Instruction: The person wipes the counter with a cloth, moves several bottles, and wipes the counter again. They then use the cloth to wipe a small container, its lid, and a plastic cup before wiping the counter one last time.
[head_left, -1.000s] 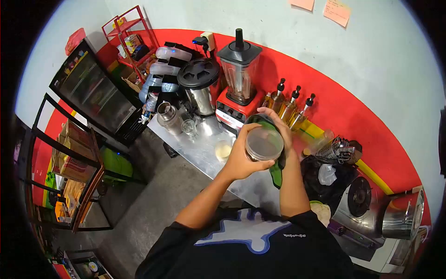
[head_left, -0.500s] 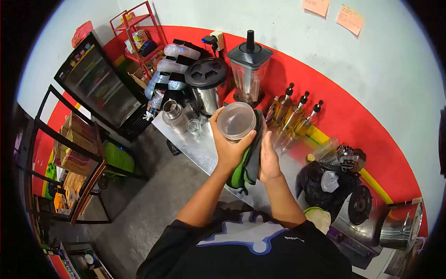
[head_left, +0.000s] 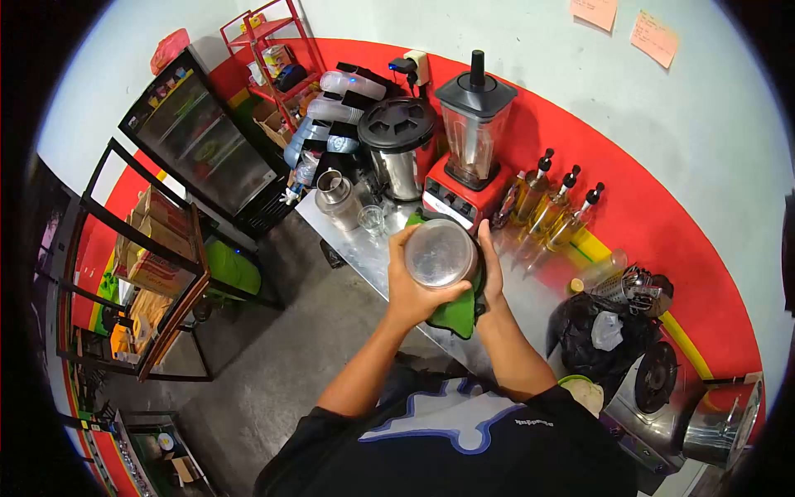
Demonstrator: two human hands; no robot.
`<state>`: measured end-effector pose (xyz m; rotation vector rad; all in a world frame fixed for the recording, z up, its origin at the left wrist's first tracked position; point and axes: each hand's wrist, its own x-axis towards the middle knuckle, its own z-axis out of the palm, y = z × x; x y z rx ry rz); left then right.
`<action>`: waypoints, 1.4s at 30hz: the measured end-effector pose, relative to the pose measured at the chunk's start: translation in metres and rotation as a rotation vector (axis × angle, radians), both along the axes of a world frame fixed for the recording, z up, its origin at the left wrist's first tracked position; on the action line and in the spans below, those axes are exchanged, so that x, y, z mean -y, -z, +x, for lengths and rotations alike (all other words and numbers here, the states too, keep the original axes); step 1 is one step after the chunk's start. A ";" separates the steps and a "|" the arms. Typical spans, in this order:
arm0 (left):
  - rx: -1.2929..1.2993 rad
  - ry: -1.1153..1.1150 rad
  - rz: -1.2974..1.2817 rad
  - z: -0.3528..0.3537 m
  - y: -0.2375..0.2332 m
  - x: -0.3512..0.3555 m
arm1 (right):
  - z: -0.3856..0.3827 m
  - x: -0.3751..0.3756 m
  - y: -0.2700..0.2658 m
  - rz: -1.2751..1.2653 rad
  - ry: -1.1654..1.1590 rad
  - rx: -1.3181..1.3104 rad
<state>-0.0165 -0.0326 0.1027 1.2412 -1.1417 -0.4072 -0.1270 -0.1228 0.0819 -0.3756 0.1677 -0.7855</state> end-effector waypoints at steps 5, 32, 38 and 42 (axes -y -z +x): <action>0.116 -0.189 -0.072 0.017 -0.007 -0.005 | 0.004 -0.019 -0.018 0.015 -0.087 -0.088; 0.024 -0.024 -0.152 0.034 -0.032 -0.021 | 0.035 0.000 -0.079 -0.718 -0.084 -0.145; -0.099 -0.241 -0.132 0.015 -0.045 0.003 | 0.044 -0.035 -0.042 -0.732 0.377 -0.299; 0.213 -0.079 -0.086 0.019 -0.020 -0.003 | 0.022 -0.008 -0.041 -0.326 0.218 -0.176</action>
